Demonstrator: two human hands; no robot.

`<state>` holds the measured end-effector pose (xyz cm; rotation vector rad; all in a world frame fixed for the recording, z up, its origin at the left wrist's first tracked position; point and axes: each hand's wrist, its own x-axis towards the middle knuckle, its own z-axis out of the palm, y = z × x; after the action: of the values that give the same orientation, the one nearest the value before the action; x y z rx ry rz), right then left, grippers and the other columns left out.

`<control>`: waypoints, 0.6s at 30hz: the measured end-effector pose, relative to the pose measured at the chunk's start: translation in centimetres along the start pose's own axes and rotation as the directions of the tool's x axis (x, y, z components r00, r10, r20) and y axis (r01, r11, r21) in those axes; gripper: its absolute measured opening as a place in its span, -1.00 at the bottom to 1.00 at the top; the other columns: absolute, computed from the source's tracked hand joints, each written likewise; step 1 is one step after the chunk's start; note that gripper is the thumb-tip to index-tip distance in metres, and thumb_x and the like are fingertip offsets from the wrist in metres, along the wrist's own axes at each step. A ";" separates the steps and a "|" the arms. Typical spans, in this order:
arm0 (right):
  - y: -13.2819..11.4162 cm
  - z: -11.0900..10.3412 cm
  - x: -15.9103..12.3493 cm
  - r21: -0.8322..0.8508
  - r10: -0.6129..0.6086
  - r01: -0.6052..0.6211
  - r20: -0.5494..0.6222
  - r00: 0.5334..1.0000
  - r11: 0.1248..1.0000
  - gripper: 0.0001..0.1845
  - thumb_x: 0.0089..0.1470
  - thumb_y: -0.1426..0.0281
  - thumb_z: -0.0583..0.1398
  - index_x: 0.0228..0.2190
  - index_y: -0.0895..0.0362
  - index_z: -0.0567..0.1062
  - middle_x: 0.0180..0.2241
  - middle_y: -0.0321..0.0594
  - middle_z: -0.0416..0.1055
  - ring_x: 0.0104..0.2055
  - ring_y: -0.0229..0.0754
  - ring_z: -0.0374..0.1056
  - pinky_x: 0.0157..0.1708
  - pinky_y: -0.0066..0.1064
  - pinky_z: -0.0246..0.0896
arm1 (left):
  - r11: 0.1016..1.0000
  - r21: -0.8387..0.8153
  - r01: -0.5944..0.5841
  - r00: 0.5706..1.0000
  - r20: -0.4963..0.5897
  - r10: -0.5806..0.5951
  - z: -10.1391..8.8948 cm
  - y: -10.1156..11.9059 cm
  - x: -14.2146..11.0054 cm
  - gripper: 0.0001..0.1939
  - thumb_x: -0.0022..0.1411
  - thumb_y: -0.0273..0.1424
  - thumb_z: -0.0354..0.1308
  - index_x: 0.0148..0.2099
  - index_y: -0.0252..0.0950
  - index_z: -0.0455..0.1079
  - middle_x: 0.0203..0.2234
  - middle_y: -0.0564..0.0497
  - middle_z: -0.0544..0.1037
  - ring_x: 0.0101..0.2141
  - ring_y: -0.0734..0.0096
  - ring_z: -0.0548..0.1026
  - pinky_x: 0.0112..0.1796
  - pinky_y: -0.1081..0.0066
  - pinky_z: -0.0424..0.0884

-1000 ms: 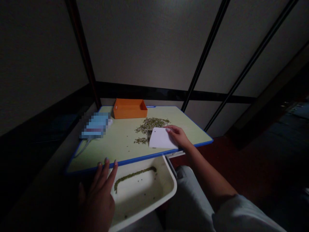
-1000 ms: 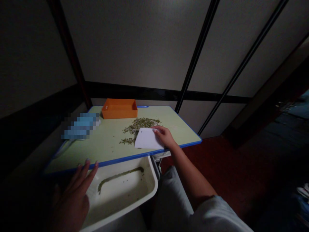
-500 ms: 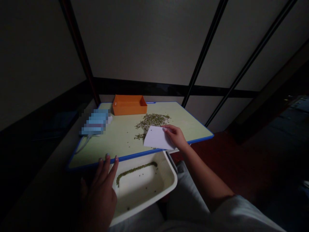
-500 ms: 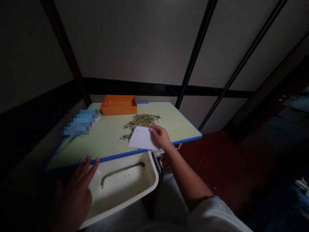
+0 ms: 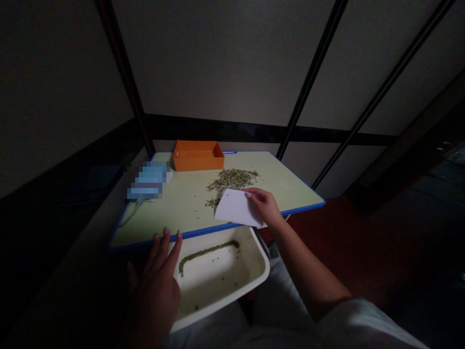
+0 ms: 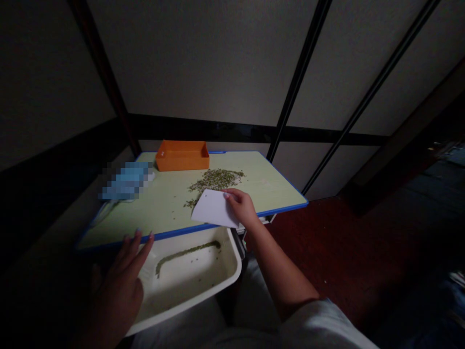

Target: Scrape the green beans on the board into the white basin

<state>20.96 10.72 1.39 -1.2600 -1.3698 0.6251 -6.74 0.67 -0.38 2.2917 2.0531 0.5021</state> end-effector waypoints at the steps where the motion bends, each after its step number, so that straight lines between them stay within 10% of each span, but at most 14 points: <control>1: 0.0 0.0 0.0 0.001 0.003 -0.003 0.001 1.000 1.000 -0.72 -0.03 0.24 0.20 -0.31 0.11 0.59 -0.23 -0.15 0.54 -0.17 -0.06 0.40 -0.13 -0.25 0.21 | 1.000 0.001 -0.001 1.000 0.000 0.001 0.0 0.0 0.0 -0.30 0.12 -0.67 -0.32 0.27 -0.11 -0.02 0.31 0.02 0.01 0.30 0.29 -0.07 0.19 -0.21 -0.11; 18: 0.3 0.2 -0.4 0.188 0.081 -0.078 -0.006 0.997 0.979 -0.68 -0.07 0.17 0.24 -0.30 0.11 0.57 -0.27 -0.18 0.54 -0.29 -0.12 0.38 -0.30 -0.35 0.23 | 1.000 -0.013 0.017 0.999 0.027 -0.017 -0.5 0.3 -0.2 -0.31 0.13 -0.67 -0.36 0.27 -0.13 -0.02 0.31 0.02 -0.01 0.30 0.34 -0.09 0.19 -0.20 -0.10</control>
<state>20.78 10.46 0.94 -1.1686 -1.2230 0.7813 -6.57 0.36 0.17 2.2590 2.0490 0.4798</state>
